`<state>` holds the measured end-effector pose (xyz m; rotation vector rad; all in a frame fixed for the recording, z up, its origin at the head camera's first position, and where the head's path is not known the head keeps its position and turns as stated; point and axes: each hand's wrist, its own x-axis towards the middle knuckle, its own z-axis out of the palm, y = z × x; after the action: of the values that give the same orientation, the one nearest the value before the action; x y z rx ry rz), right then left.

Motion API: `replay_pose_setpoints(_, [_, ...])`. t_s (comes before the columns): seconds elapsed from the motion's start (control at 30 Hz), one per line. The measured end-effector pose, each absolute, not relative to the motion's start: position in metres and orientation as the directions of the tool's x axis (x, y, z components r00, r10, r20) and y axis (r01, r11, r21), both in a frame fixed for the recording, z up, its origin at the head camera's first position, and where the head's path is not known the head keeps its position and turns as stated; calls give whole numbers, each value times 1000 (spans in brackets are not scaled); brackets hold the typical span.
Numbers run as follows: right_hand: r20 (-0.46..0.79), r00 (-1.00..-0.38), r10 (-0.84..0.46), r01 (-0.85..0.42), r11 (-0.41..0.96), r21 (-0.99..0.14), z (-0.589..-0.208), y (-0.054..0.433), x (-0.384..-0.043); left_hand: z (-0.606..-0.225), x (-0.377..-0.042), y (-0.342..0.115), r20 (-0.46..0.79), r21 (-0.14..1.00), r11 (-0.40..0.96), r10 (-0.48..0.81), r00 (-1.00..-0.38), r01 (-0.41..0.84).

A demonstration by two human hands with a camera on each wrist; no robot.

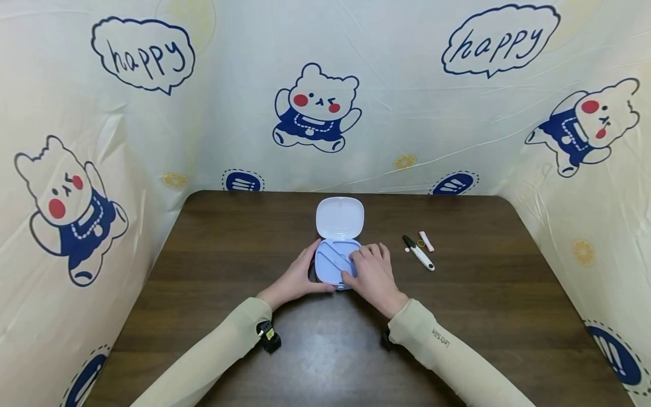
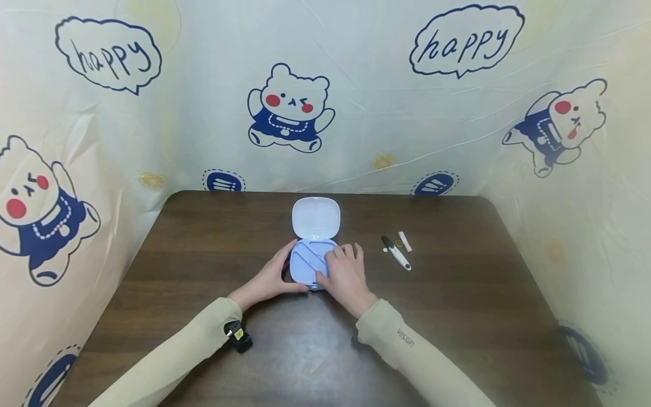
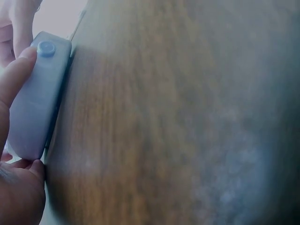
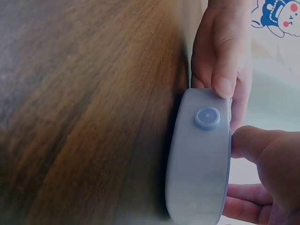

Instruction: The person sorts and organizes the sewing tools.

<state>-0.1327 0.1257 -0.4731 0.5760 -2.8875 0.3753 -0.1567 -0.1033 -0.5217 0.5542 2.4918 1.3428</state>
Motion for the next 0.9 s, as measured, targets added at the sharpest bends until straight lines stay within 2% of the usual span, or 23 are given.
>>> replay_pose_setpoints(0.37, [245, -887, -390, -442, 871, -214, -476, 133, -134, -520, -156, -103, -51, 832, 515, 441, -896, 206])
replay_pose_setpoints(0.57, [244, -877, -414, -472, 840, -269, -476, 142, -134, -521, -155, -103, -62, 830, 522, 439, -896, 198])
replay_pose_setpoints(0.9, [387, -826, -410, -539, 775, -330, -479, 164, -139, -521, -156, -104, -79, 833, 524, 434, -897, 180])
